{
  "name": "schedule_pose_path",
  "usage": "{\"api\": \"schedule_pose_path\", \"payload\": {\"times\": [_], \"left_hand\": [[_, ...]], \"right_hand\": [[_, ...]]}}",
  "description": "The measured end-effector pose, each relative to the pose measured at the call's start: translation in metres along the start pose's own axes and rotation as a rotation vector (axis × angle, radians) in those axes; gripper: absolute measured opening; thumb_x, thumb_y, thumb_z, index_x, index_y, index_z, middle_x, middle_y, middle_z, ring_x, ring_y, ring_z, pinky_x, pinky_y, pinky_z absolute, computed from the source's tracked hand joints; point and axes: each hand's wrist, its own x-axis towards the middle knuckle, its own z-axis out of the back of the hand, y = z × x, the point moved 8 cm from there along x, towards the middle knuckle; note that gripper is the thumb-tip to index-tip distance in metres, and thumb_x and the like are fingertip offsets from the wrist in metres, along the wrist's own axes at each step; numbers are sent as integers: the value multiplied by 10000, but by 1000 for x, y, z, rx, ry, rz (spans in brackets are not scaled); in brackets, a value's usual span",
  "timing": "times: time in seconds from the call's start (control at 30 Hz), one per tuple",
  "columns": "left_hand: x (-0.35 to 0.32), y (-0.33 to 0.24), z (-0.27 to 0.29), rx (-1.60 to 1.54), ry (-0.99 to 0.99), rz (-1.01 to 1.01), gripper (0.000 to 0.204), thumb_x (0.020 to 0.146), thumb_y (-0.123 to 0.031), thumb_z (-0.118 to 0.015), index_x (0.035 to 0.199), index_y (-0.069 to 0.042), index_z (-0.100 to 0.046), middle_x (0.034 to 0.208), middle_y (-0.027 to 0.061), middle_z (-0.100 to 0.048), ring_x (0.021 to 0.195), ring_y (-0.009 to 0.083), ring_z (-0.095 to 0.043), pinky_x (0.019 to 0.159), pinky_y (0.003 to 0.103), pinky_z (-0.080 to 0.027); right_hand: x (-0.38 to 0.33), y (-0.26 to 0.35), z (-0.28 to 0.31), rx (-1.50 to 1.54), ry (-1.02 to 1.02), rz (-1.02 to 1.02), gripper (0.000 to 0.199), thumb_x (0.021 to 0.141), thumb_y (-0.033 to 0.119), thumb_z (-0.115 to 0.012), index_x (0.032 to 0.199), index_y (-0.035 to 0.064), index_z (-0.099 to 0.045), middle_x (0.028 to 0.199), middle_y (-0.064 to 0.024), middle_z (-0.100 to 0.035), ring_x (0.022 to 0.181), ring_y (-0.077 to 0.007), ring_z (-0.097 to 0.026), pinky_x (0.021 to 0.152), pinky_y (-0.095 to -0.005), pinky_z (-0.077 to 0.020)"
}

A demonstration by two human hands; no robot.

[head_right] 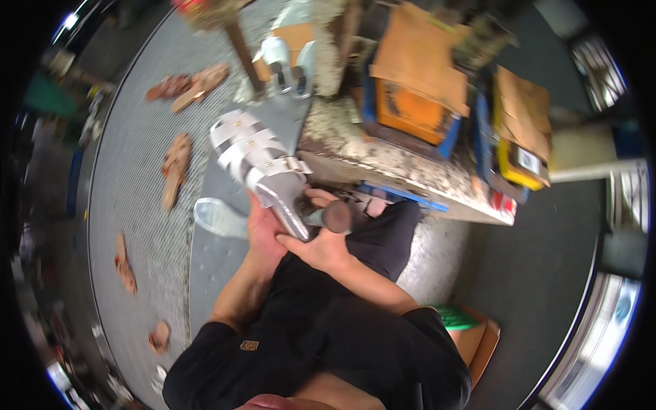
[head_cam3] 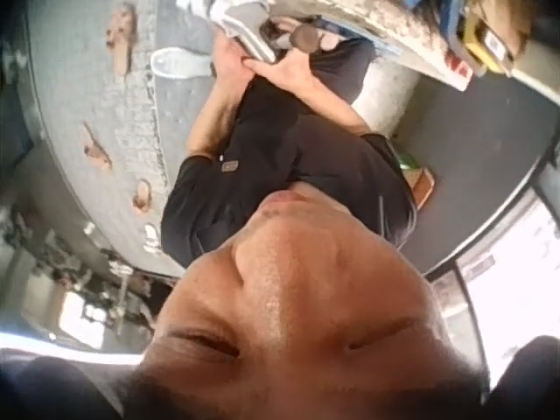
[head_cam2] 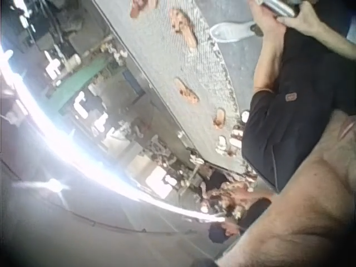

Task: Pressing and assembling various sandal components using a industrial press machine.

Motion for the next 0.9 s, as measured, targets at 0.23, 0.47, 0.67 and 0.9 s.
{"api": "schedule_pose_path", "payload": {"times": [0.23,0.47,0.67,0.9], "left_hand": [[54,7,-53,-201,330,152,823,1097,-699,-331,1700,-141,-286,1610,229,-473,1500,394,-434,1264,565,-321],[48,-5,44,158,-20,142,829,1109,-666,-342,1642,-30,-354,1561,283,-502,1452,431,-484,1239,585,-359],[33,-22,85,151,-86,170,820,1109,-648,-375,1580,21,-423,1493,295,-542,1414,447,-508,1218,581,-389],[25,-83,135,234,-266,14,744,1113,-623,-407,1505,2,-511,1435,256,-594,1351,411,-561,1183,539,-430]], "right_hand": [[73,-38,82,-215,-310,-132,725,773,213,-931,1353,1,-552,1215,-161,-648,1090,-270,-668,948,-406,-560],[187,-93,180,-791,-664,-65,716,772,207,-855,1343,-44,-502,1275,-237,-570,1207,-452,-556,1045,-545,-436],[206,-120,182,-943,-681,-152,771,745,239,-886,1360,-30,-505,1280,-223,-568,1185,-443,-573,1018,-569,-444],[225,-123,195,-890,-716,-139,796,730,201,-908,1383,-33,-516,1280,-229,-559,1168,-437,-568,1017,-515,-459]]}}
